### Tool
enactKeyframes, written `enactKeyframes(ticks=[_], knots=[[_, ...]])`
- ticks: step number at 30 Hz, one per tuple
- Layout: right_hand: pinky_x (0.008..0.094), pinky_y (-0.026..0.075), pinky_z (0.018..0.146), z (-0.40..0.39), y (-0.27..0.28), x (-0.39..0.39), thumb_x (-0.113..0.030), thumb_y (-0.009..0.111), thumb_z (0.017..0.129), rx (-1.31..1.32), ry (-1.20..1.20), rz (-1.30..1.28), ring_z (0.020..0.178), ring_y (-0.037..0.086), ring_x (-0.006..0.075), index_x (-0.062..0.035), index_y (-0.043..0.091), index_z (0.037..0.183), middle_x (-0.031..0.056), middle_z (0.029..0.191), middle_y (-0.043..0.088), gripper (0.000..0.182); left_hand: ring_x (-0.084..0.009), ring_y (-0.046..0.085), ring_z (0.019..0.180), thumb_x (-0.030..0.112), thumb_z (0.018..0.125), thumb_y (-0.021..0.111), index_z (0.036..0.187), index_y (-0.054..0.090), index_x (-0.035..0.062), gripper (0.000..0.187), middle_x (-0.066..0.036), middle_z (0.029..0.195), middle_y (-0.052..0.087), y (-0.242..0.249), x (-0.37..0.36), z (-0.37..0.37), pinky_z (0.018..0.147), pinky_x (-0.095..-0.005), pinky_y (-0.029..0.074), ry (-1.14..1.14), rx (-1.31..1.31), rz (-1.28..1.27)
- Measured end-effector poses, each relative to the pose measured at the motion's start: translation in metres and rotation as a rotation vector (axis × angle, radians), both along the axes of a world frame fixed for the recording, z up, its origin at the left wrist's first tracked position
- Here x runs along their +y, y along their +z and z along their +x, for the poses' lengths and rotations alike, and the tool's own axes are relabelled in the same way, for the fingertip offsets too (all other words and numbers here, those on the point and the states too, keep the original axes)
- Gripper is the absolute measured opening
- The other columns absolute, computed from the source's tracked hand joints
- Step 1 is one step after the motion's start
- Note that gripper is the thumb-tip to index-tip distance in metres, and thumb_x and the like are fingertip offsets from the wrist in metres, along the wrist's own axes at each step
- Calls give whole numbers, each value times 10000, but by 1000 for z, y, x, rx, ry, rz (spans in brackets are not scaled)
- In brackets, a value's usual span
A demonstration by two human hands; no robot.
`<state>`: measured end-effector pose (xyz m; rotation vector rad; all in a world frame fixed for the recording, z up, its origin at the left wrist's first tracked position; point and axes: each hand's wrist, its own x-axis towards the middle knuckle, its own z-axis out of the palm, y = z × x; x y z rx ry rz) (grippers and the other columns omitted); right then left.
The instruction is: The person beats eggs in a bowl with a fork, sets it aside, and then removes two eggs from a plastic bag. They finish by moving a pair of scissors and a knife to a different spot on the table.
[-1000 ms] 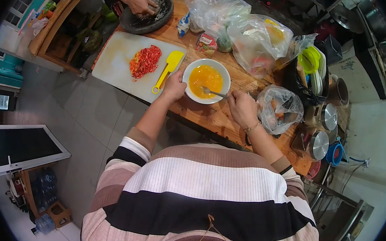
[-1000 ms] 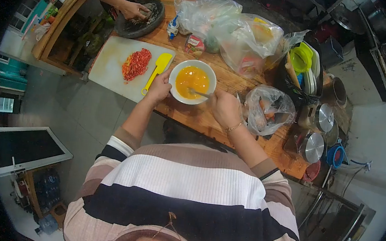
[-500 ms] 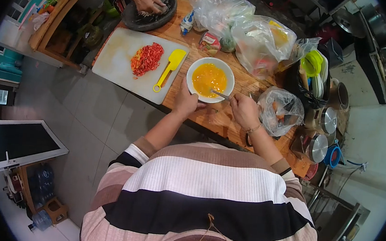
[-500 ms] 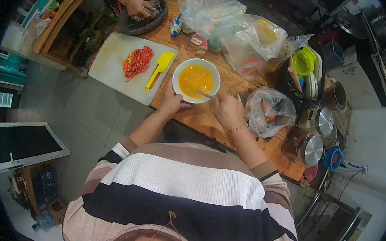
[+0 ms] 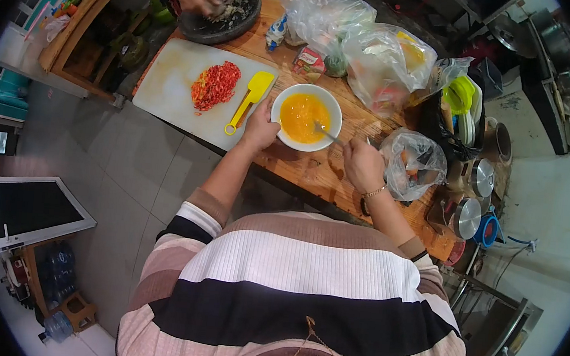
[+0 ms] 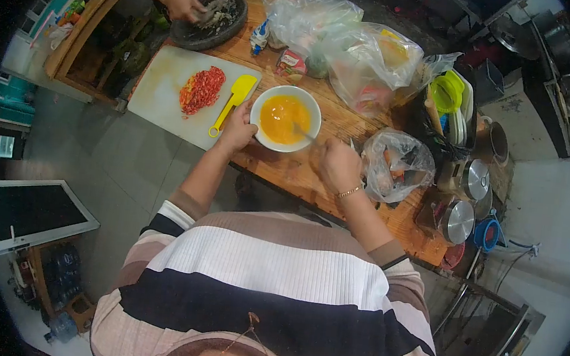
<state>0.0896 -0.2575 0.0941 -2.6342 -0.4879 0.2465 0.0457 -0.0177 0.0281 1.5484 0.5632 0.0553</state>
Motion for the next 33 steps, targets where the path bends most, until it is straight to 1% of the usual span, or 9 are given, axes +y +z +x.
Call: enactKeyframes(ticks=[5,9,11,14,16,20,23,26,33], knots=[[486,482,702,-5,1,3,-286,535,916,13,-45,160,792,619,421,-27,607,786,221,780,632,298,-255,590,1134,2,870,467,1363,351,-87,514,-233,1250,571,-31,-5,-10,958,-314,447,111,-122,85],[487,480,697,-6,-3,1,-289,526,920,-2,53,16,790,622,418,-25,608,799,227,779,628,301,-313,551,1164,195,984,413,1356,367,-62,455,-246,1244,558,-14,-25,-23,977,-355,419,172,-240,315],[492,478,693,-8,2,3,-283,529,914,116,105,74,785,621,421,-23,615,815,231,788,630,291,-357,513,1187,337,1021,328,1353,376,-46,510,-243,1259,535,-25,-30,-23,993,-386,394,195,-334,331],[464,456,627,-3,-11,3,-269,554,933,-68,-26,164,713,611,395,-16,594,795,191,717,630,290,-359,504,1196,418,1017,287,1364,368,-42,581,-244,1275,520,-29,-36,-21,1004,-384,384,215,-420,303],[460,457,624,-3,-11,1,-269,553,936,-45,46,1,708,613,392,-16,601,800,188,710,630,292,-364,501,1199,475,1009,258,1372,360,-43,640,-245,1288,509,-20,-39,-19,1012,-387,379,198,-465,303],[508,473,700,-5,-10,0,-281,534,899,140,77,128,777,614,429,-17,640,834,246,807,634,292,-370,497,1200,510,995,252,1386,316,-62,695,-255,1304,486,-44,-36,-14,1021,-399,371,176,-549,421],[508,471,693,-6,1,4,-257,532,893,-24,-82,136,770,612,431,-9,629,803,244,786,629,281,-376,498,1194,504,994,256,1393,288,-71,701,-263,1302,481,-42,-38,-14,1018,-405,372,167,-576,442],[509,467,681,-6,-11,-3,-253,526,907,100,70,33,759,608,432,-3,612,783,237,754,621,292,-378,501,1188,496,993,263,1397,276,-72,697,-267,1294,484,-32,-38,-16,1014,-406,375,144,-560,435],[506,465,661,-8,3,6,-251,540,902,18,5,54,746,606,431,-21,609,792,224,730,617,264,-387,510,1167,467,995,271,1398,280,-68,670,-272,1278,491,-32,-39,-15,997,-415,384,167,-568,499]])
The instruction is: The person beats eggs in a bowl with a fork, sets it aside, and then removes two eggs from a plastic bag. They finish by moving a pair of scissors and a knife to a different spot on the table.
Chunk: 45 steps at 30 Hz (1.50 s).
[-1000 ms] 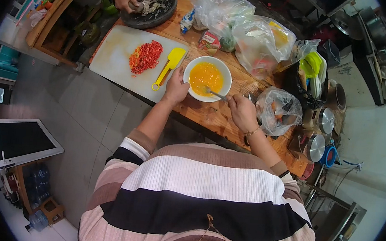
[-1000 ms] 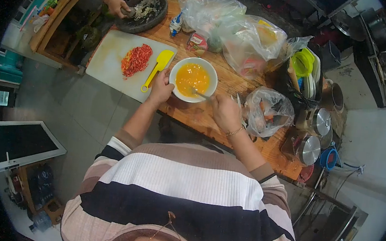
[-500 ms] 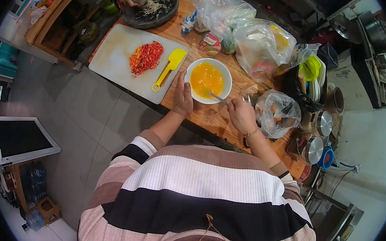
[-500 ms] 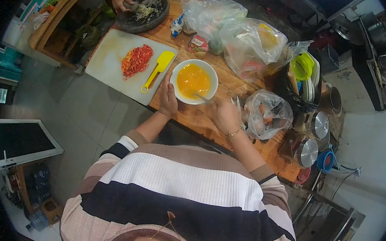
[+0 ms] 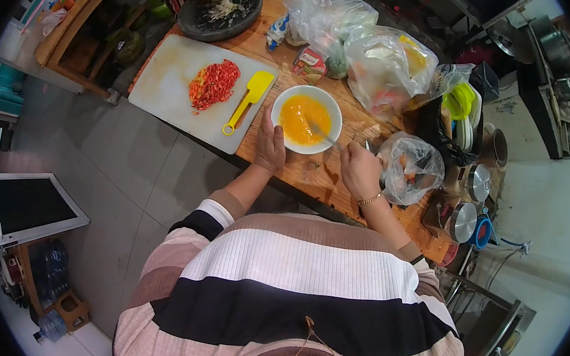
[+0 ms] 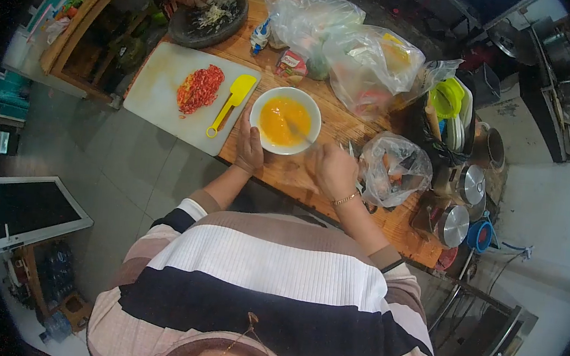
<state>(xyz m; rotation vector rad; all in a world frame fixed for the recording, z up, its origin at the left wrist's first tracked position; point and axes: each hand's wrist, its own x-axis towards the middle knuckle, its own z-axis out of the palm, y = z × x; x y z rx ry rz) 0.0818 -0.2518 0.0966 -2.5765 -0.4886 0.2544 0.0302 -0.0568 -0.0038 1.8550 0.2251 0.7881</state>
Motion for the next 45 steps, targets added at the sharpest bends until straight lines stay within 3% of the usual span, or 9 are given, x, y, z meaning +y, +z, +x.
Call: enactKeyframes(ticks=[14,17,20,26,29,35,38,41,45], knots=[[492,463,672,4,-14,-2,-244,545,899,63,-60,152,779,612,427,-14,609,804,248,768,616,257,-396,493,1177,510,989,257,1398,272,-76,715,-284,1284,477,-11,2,0,1003,-420,378,17,41,24],[495,459,674,4,-8,-3,-251,541,904,6,18,-58,787,611,428,-3,604,803,258,773,612,275,-399,493,1178,508,989,258,1399,267,-77,714,-285,1284,477,-5,1,-1,1005,-420,378,-5,36,-14],[494,463,681,5,-12,-5,-259,538,903,233,86,113,790,613,428,-4,620,825,259,790,619,279,-397,497,1175,513,989,255,1400,264,-77,719,-284,1284,477,-3,1,-1,1004,-420,380,-21,39,-24],[433,455,607,4,-16,-6,-266,545,944,-48,61,-64,647,599,371,4,593,775,201,677,605,322,-384,506,1168,538,984,241,1397,267,-77,741,-275,1279,483,-3,1,0,1002,-417,382,-13,37,-24],[447,457,607,3,-13,-5,-271,551,941,109,90,152,664,606,388,1,590,773,210,693,615,322,-377,506,1168,545,983,239,1396,269,-77,748,-269,1276,486,3,0,0,1003,-414,381,-29,30,-36],[440,463,611,4,-10,-7,-265,551,942,25,91,-95,689,612,396,0,592,779,217,723,630,314,-371,505,1172,551,985,233,1397,275,-70,746,-261,1283,485,-1,-1,1,1004,-411,381,0,23,-8],[440,463,613,2,-21,-10,-254,545,944,97,76,162,695,611,399,-1,596,778,217,726,630,307,-368,503,1177,547,986,235,1398,277,-64,738,-259,1289,482,0,-1,0,1005,-409,381,2,30,-5],[511,471,691,5,-5,-4,-281,555,897,29,-101,43,760,612,444,-11,652,803,265,769,618,302,-368,497,1185,539,988,241,1402,276,-60,729,-259,1299,475,-3,0,0,1008,-408,380,-3,31,3],[439,463,620,5,-24,-14,-250,535,947,50,90,27,696,610,396,-3,604,779,211,720,628,307,-372,491,1193,529,990,248,1404,273,-62,722,-259,1311,465,-3,0,1,1011,-410,378,-3,36,-8]])
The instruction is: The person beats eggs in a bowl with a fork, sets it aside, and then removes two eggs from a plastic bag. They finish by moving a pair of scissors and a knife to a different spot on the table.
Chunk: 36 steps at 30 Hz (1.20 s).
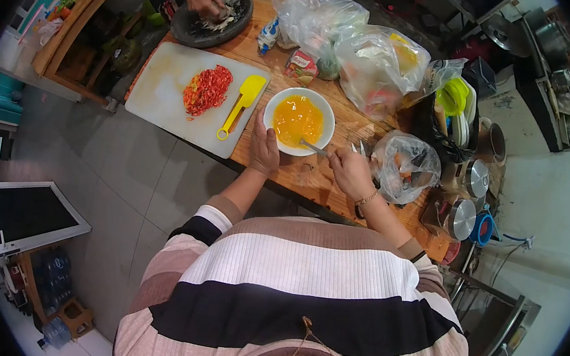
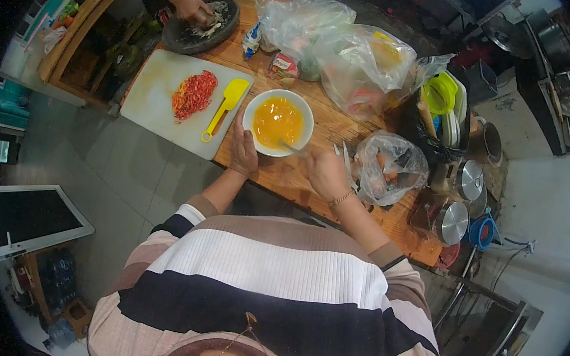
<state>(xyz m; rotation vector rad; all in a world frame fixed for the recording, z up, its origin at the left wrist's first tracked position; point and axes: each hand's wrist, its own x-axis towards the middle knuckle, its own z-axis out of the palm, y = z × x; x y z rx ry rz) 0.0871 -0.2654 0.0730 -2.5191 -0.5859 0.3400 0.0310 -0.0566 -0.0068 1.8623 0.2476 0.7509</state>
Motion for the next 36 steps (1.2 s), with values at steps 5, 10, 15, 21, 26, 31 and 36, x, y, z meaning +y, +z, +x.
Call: enactKeyframes(ticks=[5,10,15,21,26,31,36], knots=[[499,466,691,2,16,8,-290,536,912,14,-180,31,785,611,435,-11,629,831,253,771,620,305,-376,485,1204,528,989,250,1405,270,-64,724,-265,1319,458,1,0,-1,1016,-411,373,0,13,-1],[492,470,698,0,18,6,-278,526,912,103,-60,64,792,610,433,-6,629,803,258,784,625,311,-384,481,1207,525,988,241,1405,269,-68,725,-271,1321,457,1,0,-1,1022,-414,366,-28,15,-23],[493,477,706,6,16,10,-276,510,912,50,-119,-6,794,614,433,-5,631,787,262,786,628,323,-393,489,1193,525,987,238,1402,270,-76,730,-275,1314,463,-9,2,0,1018,-419,368,8,22,36],[491,481,714,5,11,10,-265,510,911,15,-114,20,802,616,433,-7,624,822,260,796,628,296,-394,498,1180,525,987,242,1400,271,-81,734,-279,1305,469,-1,0,0,1007,-421,375,-3,-16,9],[440,460,615,3,13,10,-294,563,936,93,46,61,692,606,389,4,592,791,217,712,610,333,-394,503,1173,528,987,244,1402,268,-82,739,-281,1298,473,1,1,0,1000,-421,382,-15,-19,-11],[483,480,701,7,17,12,-273,529,902,4,-62,-54,787,611,436,-7,609,816,250,790,629,290,-395,504,1174,524,988,244,1405,264,-82,736,-283,1289,479,-8,2,0,994,-423,388,25,-4,59],[490,482,698,7,15,13,-256,537,892,93,-1,44,773,619,426,-4,620,813,242,788,632,277,-396,509,1167,510,990,256,1397,266,-90,726,-286,1285,482,-5,2,2,996,-423,387,2,-25,54]])
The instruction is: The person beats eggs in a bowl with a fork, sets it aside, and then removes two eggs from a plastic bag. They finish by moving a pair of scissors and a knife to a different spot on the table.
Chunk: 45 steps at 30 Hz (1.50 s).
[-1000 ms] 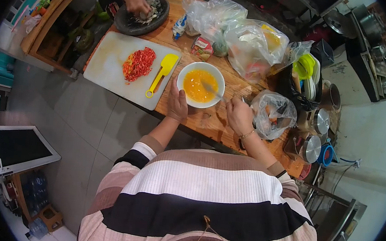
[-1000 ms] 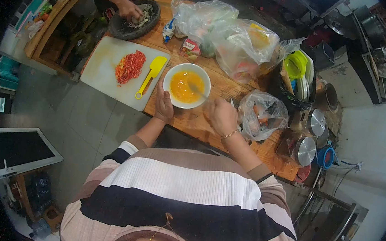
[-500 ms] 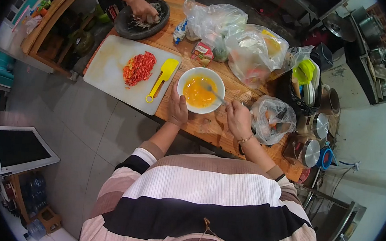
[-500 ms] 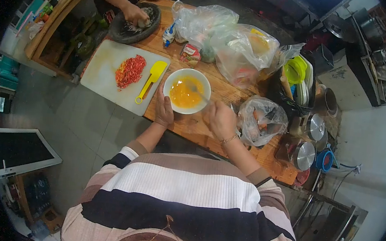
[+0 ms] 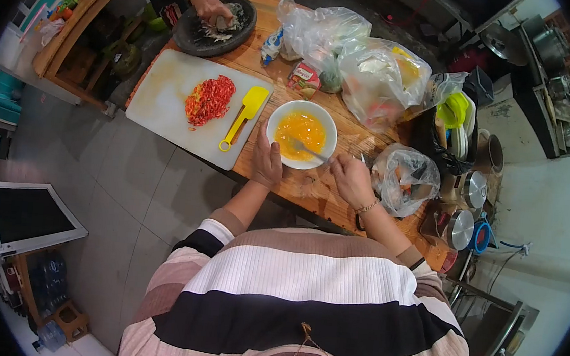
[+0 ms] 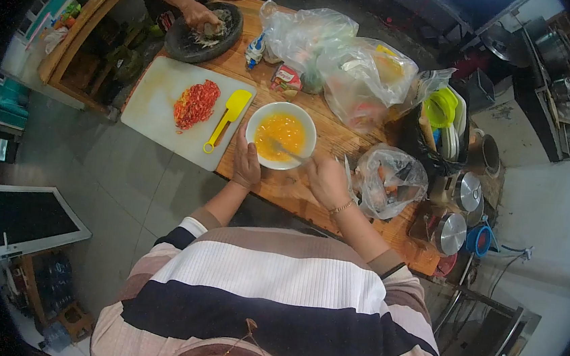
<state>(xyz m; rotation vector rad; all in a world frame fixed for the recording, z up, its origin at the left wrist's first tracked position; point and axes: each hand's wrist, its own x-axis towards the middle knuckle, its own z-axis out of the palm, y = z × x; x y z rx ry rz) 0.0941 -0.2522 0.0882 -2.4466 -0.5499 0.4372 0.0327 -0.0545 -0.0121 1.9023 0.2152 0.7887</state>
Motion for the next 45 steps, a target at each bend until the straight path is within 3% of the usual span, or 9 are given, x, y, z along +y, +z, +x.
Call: enactKeyframes(ticks=[5,8,11,14,17,26,29,32,45], knots=[[450,457,601,0,-2,-2,-264,551,945,-104,25,-189,677,608,385,5,580,776,207,708,615,319,-398,513,1163,506,987,264,1396,266,-88,721,-288,1280,484,6,-1,-1,995,-421,390,-6,10,-16],[439,460,601,-6,-12,-4,-247,550,946,-46,43,39,673,607,385,5,587,787,211,708,615,300,-399,514,1163,506,986,270,1397,264,-86,721,-289,1278,486,7,-2,-2,993,-419,391,-1,22,-7],[495,481,689,-2,0,1,-221,528,896,-44,-146,-6,771,618,427,-14,624,831,249,783,625,237,-398,514,1162,510,985,275,1397,263,-85,724,-289,1276,486,7,-1,-3,992,-417,393,1,25,-17],[486,477,675,-6,7,2,-228,532,899,-54,-4,-176,766,617,427,-10,614,830,248,776,623,243,-398,514,1159,510,984,280,1397,262,-84,724,-288,1274,487,8,-2,-2,991,-416,393,-24,13,-67],[483,472,665,-9,-5,-1,-229,543,896,-18,2,128,757,616,423,-16,616,830,239,760,620,235,-398,513,1156,505,984,284,1398,259,-85,721,-287,1274,487,3,-1,-1,992,-416,393,-9,18,-38],[472,471,653,-10,-6,2,-236,526,926,-57,-34,148,726,603,425,-12,637,856,244,729,608,260,-409,495,1170,465,986,298,1400,256,-88,692,-293,1293,466,2,0,-2,1003,-430,380,2,27,-13],[423,453,610,-5,0,6,-269,537,955,-95,-124,-65,674,599,366,0,599,789,200,705,610,322,-412,490,1174,463,986,298,1401,257,-86,689,-294,1297,460,-1,0,-2,1005,-429,376,0,35,-6],[427,449,601,-8,-6,0,-271,540,953,28,55,-4,674,589,382,1,582,777,211,702,597,326,-410,488,1176,464,987,295,1402,260,-84,688,-295,1299,456,-4,0,-2,1007,-429,372,5,56,5],[414,457,600,-5,-6,3,-282,541,953,-64,-75,36,653,603,345,16,588,796,191,693,604,340,-389,494,1169,482,988,289,1400,258,-87,702,-282,1286,467,7,-1,-2,1005,-420,372,-13,37,-21]])
